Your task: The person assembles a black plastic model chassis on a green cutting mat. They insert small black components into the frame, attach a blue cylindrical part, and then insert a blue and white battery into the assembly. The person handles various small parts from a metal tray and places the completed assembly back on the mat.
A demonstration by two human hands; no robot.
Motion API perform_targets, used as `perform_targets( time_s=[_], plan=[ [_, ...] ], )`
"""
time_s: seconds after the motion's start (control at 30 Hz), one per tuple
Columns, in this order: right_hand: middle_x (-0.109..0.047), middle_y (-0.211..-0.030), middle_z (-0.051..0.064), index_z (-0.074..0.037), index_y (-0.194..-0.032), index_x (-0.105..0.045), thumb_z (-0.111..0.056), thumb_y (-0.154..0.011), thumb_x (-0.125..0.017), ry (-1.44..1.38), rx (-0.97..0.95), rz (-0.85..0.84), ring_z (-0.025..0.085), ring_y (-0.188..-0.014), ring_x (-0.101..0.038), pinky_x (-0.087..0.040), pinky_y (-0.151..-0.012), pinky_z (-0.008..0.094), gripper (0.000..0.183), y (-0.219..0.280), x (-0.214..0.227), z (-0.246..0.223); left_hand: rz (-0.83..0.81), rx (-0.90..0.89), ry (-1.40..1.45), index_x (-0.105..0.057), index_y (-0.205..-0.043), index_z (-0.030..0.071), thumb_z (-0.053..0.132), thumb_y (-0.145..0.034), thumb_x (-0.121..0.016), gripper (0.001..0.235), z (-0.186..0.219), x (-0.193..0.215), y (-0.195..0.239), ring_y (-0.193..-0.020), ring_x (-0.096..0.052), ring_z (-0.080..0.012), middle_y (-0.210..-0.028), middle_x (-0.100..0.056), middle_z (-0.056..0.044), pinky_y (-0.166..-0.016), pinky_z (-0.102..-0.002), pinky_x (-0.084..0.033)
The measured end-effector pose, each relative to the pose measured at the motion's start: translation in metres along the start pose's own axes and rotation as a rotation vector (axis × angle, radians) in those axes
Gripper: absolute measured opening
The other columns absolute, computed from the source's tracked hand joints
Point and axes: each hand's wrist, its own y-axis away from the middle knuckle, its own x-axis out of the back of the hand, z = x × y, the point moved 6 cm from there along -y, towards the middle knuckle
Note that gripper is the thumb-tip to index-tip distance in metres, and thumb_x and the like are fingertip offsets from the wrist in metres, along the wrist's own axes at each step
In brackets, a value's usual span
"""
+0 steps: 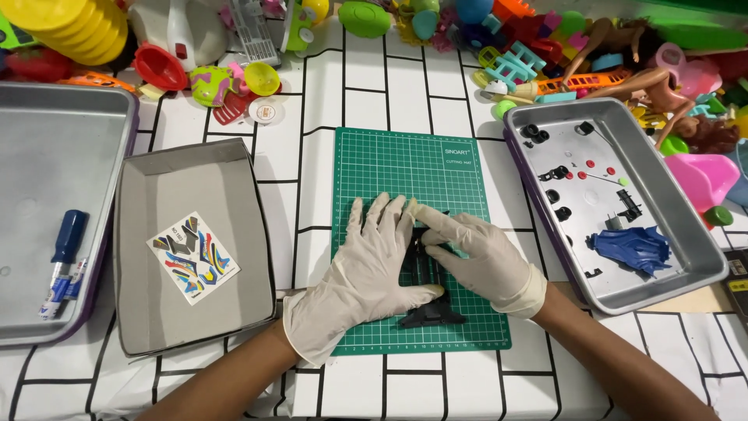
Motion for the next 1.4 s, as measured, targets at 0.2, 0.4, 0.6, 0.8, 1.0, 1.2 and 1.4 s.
perform_targets(
  time_s=[0.2,0.4,0.6,0.8,1.0,1.2,1.4],
  plan=[
    [-0.079,-0.080,-0.002,-0.018,-0.142,-0.065,-0.001,-0.082,-0.073,-0.215,-0.002,0.066,0.018,-0.078,-0.070,-0.059,-0.078,0.038,0.063,-0.002,0.011,-0.010,0.005,-0.036,0.086,-0.008,-0.162,0.001,0.093,-0.074,-0.050,0.134,-0.001,0.008,0.002,-0.153,-0.008,-0.0437,-0.161,-0.019,-0.020,-0.122,-0.067,0.006],
    [-0.081,-0.088,-0.005,-0.020,-0.146,-0.061,-0.003,-0.087,-0.073,-0.005,0.194,0.138,0.018,-0.085,-0.073,-0.057,-0.080,0.033,0.063,0.005,0.001,0.000,0.000,-0.028,0.084,-0.005,-0.162,0.002,0.095,-0.074,-0.047,0.135,-0.001,0.007,0.001,-0.154,-0.006,-0.0436,-0.162,-0.016,-0.020,-0.122,-0.067,0.006],
    [-0.078,-0.089,-0.002,-0.009,-0.141,-0.065,0.002,-0.090,-0.063,0.080,0.421,0.241,0.022,-0.087,-0.071,-0.058,-0.078,0.036,0.052,0.009,-0.005,0.003,0.035,-0.036,0.146,-0.005,-0.163,0.003,0.091,-0.072,-0.053,0.136,-0.002,0.008,0.001,-0.154,-0.009,-0.0430,-0.161,-0.020,-0.019,-0.122,-0.067,0.006],
    [-0.079,-0.088,-0.001,-0.004,-0.139,-0.065,0.003,-0.092,-0.058,-0.011,0.393,0.264,0.024,-0.085,-0.071,-0.058,-0.077,0.036,0.048,0.010,-0.005,0.007,0.076,-0.034,0.101,-0.007,-0.163,0.003,0.094,-0.072,-0.050,0.136,-0.002,0.005,0.001,-0.154,-0.009,-0.0429,-0.162,-0.020,-0.019,-0.123,-0.066,0.006],
    [-0.076,-0.088,0.007,0.009,-0.133,-0.064,0.013,-0.088,-0.053,-0.138,0.539,0.432,0.027,-0.081,-0.071,-0.059,-0.077,0.039,0.047,0.009,0.007,-0.005,0.094,-0.024,0.052,-0.009,-0.163,0.004,0.099,-0.071,-0.043,0.137,-0.001,0.006,0.002,-0.154,-0.012,-0.0419,-0.161,-0.022,-0.019,-0.124,-0.065,0.001],
    [-0.073,-0.086,0.001,0.000,-0.139,-0.063,0.000,-0.093,-0.059,0.122,0.451,0.312,0.028,-0.087,-0.069,-0.058,-0.077,0.042,0.046,0.011,0.000,-0.012,0.086,-0.041,0.091,-0.009,-0.162,0.002,0.097,-0.071,-0.046,0.137,-0.001,0.005,0.002,-0.153,-0.011,-0.0438,-0.160,-0.021,-0.021,-0.123,-0.066,0.004],
    [-0.076,-0.089,0.001,-0.003,-0.133,-0.068,0.002,-0.080,-0.071,0.074,0.444,0.319,0.026,-0.096,-0.072,-0.057,-0.087,0.041,0.053,0.013,-0.002,-0.014,0.175,-0.055,0.117,-0.010,-0.163,0.003,0.101,-0.069,-0.043,0.140,-0.002,0.000,0.001,-0.153,-0.012,-0.0450,-0.161,-0.022,-0.022,-0.122,-0.066,0.005]
  ],
)
